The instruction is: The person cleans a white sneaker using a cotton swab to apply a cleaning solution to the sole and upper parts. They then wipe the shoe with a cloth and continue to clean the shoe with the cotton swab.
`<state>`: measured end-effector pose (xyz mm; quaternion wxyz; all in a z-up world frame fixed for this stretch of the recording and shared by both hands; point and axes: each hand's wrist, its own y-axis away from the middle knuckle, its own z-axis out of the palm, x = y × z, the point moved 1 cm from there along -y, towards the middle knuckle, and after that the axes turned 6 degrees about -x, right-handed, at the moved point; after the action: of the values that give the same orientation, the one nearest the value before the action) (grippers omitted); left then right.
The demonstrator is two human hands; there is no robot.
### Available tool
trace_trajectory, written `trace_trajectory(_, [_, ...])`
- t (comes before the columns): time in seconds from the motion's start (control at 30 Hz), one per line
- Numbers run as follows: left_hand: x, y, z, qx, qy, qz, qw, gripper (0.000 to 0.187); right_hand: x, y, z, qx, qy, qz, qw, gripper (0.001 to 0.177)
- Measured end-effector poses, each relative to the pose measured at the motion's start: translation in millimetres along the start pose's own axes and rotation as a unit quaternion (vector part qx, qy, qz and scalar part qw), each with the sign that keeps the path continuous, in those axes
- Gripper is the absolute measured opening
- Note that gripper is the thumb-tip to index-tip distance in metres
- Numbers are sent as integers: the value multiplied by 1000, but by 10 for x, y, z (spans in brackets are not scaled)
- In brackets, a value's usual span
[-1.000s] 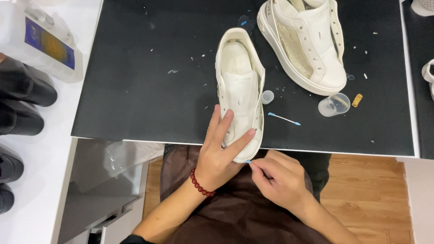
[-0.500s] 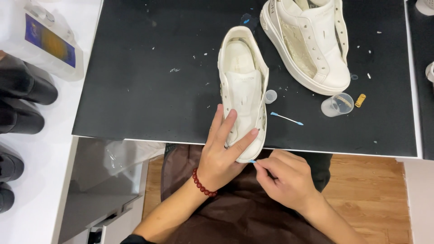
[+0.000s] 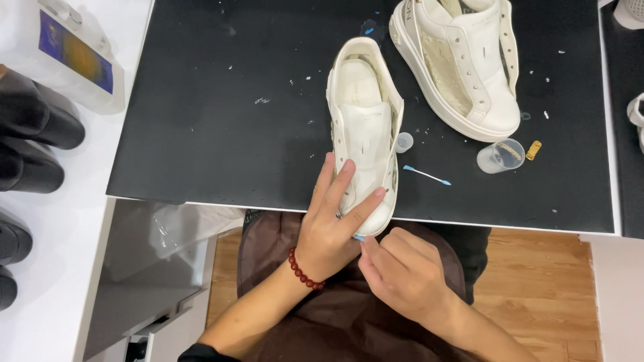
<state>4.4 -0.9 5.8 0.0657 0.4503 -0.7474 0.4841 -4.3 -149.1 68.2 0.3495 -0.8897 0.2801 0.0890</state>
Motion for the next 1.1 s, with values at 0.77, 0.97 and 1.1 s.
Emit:
trace_trajectory(0.77, [153,-200,-236,20,17,-40,999,57,166,99,-159,71,-53,140,986,13])
trace_trajectory(0.97, [194,-317,-368,40,44,-55,997,54,164,45,-219,119,-143,158,970,17])
trace_trajectory(1.1, [260,-381,-421,52,37,-54,997,53,102,30,-227,134,-183,146,963,19])
